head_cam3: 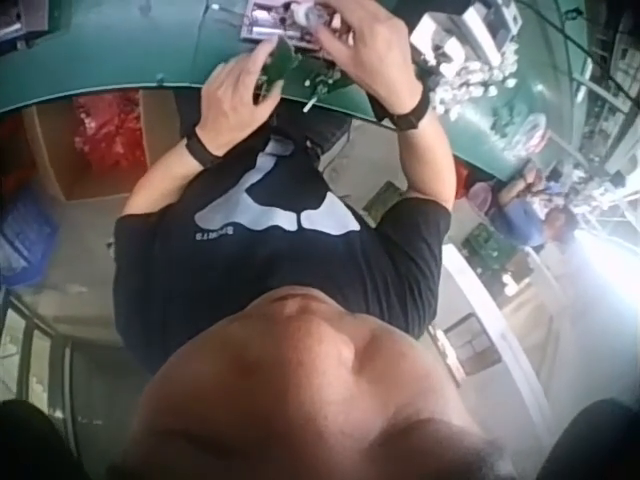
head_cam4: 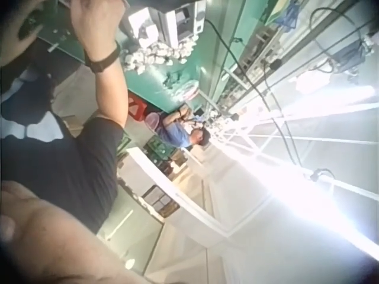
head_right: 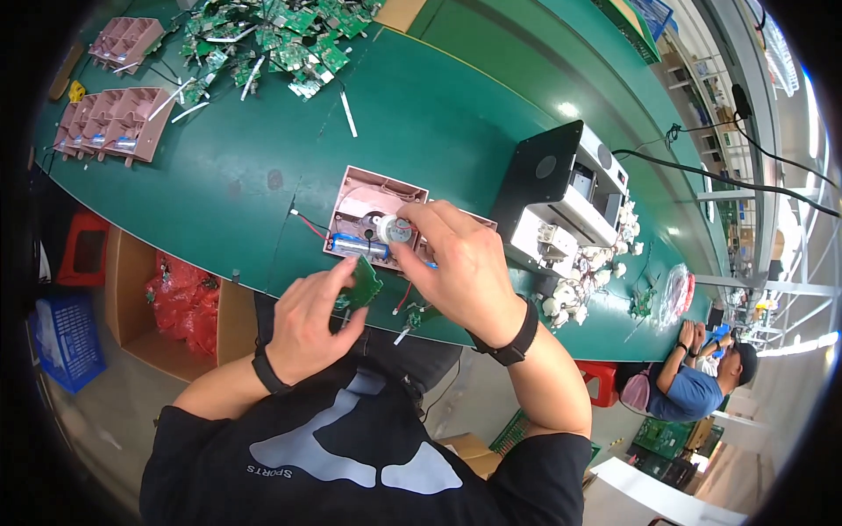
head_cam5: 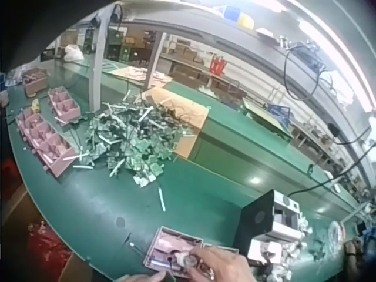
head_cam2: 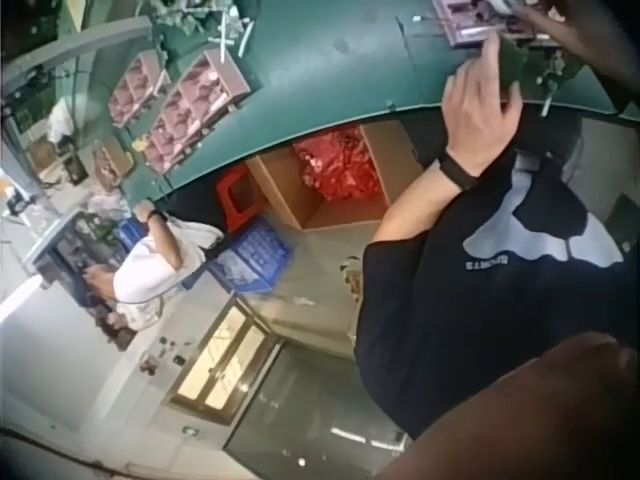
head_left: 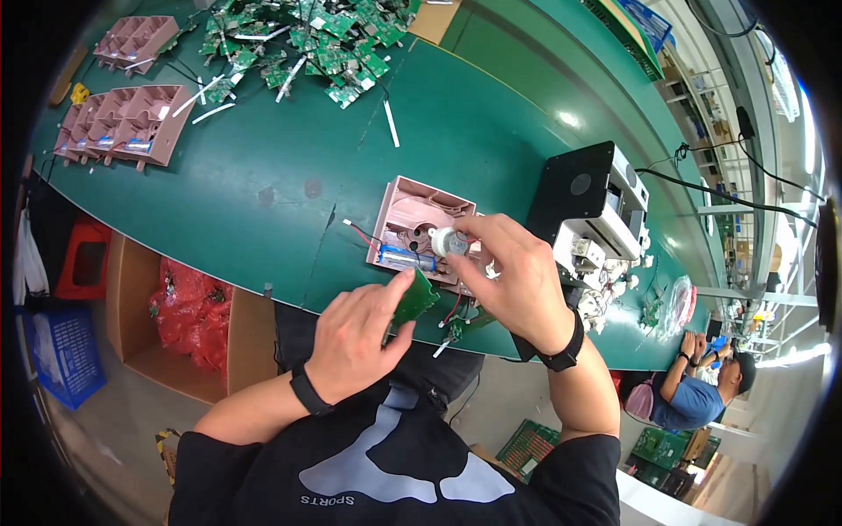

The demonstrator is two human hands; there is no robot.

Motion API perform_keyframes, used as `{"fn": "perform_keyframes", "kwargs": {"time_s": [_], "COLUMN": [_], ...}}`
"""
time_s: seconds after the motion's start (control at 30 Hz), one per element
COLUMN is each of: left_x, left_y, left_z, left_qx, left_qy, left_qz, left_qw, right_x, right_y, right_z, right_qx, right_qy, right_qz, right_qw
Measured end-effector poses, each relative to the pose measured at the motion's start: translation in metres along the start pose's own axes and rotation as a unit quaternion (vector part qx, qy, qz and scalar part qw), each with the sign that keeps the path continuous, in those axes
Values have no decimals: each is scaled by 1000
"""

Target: The person fits motors into pink plastic housings, positions circuit boards inside, and secures them using an electric screwdriver. They repeat this process for multiple assemblies before setting them aside on the table.

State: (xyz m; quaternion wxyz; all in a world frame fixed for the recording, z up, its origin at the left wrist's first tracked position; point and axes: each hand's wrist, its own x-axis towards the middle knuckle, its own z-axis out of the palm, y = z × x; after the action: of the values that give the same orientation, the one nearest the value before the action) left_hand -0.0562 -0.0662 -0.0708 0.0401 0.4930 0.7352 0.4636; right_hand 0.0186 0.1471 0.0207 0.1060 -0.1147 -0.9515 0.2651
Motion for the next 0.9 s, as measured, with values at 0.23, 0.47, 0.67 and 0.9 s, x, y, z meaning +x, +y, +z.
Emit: {"fn": "perform_keyframes", "kwargs": {"time_s": [0.23, 0.47, 0.67, 0.9], "left_x": [-2, -3, -4, -4], "left_y": [-5, -3, -6, -6], "left_z": [-12, -15, -16, -19], "left_qx": [3, -10, -16, -20], "left_qy": [16, 7, 13, 8], "left_qz": [11, -10, -6, -15], "left_qw": [1000, 1000, 1000, 1000], "right_x": [12, 21, 24, 18], "right_y": [1, -4, -11, -24], "right_z": [4, 15, 18, 9], "right_qx": [-39, -121, -173, -190], "right_qy": [-22, -60, -102, -114], "right_qz": [-67, -111, -107, -131], "right_qw": [997, 985, 974, 966]}}
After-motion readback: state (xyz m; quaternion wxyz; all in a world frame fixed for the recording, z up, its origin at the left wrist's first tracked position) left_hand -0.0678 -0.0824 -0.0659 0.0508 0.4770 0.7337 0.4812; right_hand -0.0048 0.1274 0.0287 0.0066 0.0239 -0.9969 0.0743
